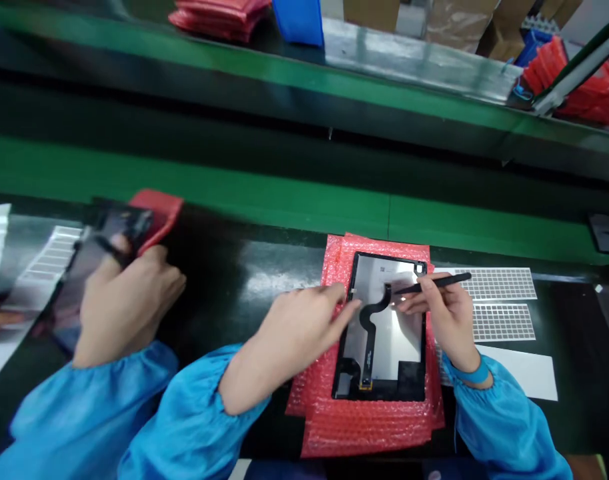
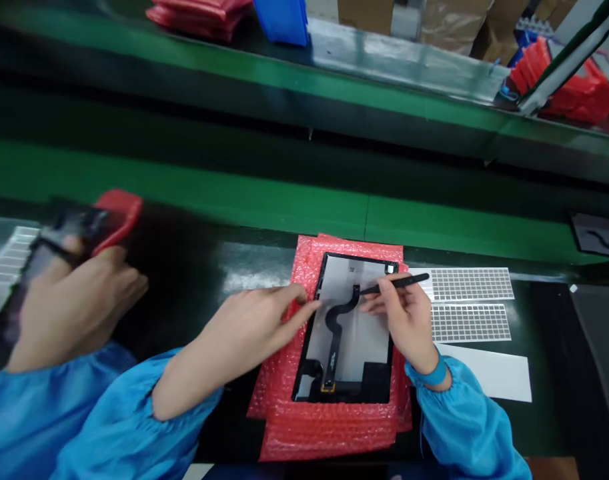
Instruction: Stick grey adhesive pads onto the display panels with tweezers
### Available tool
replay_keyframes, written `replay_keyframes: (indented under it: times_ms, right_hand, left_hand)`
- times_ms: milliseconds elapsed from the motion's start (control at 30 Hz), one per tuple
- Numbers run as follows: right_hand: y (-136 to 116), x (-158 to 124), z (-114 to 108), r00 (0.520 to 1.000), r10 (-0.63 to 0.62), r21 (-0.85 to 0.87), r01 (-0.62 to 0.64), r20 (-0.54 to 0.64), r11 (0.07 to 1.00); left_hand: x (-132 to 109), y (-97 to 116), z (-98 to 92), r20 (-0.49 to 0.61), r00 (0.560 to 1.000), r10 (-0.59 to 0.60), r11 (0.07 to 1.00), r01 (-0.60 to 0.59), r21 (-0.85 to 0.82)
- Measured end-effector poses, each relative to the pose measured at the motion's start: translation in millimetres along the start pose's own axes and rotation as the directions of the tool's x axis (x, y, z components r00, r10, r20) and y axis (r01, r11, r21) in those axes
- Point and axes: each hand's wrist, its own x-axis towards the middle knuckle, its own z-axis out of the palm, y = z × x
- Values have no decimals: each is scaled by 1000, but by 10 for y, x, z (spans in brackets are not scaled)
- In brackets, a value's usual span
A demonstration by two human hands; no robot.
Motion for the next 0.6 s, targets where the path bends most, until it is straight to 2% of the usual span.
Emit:
replay_keyframes:
  times_ms: [33, 100, 267, 333, 400, 467, 500, 533, 600]
  right_hand:
    - [-3, -26, -97, 1000, -5, -6, 5, -24, 1000]
    - [24, -64, -278, 998, -7, -17, 6, -57, 1000]
    - [157, -95, -616, 994, -6, -4, 6, -111, 1000]
    - [193, -104, -726, 990, -4, 12, 6, -139, 1000]
    - [215, -119, -832, 986, -8, 31, 13, -168, 999]
    - [231, -146, -934, 981, -15, 51, 26, -196, 998]
    - [239, -165, -985, 977, -21, 60, 35, -212, 998]
    - [248, -190, -1038, 973, -26, 69, 43, -230, 997]
    - [269, -259, -1157, 961, -30, 98, 59, -274, 993]
  left_hand:
    - [11, -52, 22, -6, 996, -91, 996, 91, -1]
    - [40, -131, 104, -27, 985, -172, 982, 170, -84]
    - [99, -124, 250, -122, 981, -150, 940, 104, -324]
    - [132, -69, 260, -176, 968, -178, 847, 59, -529]
    - [198, -2, 268, -163, 960, -228, 639, 21, -769]
    - [311, 67, 273, -106, 965, -241, 447, 13, -895]
    - [391, 98, 270, -96, 964, -248, 399, 12, -917]
    - [489, 123, 259, -101, 959, -265, 392, 12, -920]
    - [751, 149, 204, -130, 944, -304, 461, 27, -887]
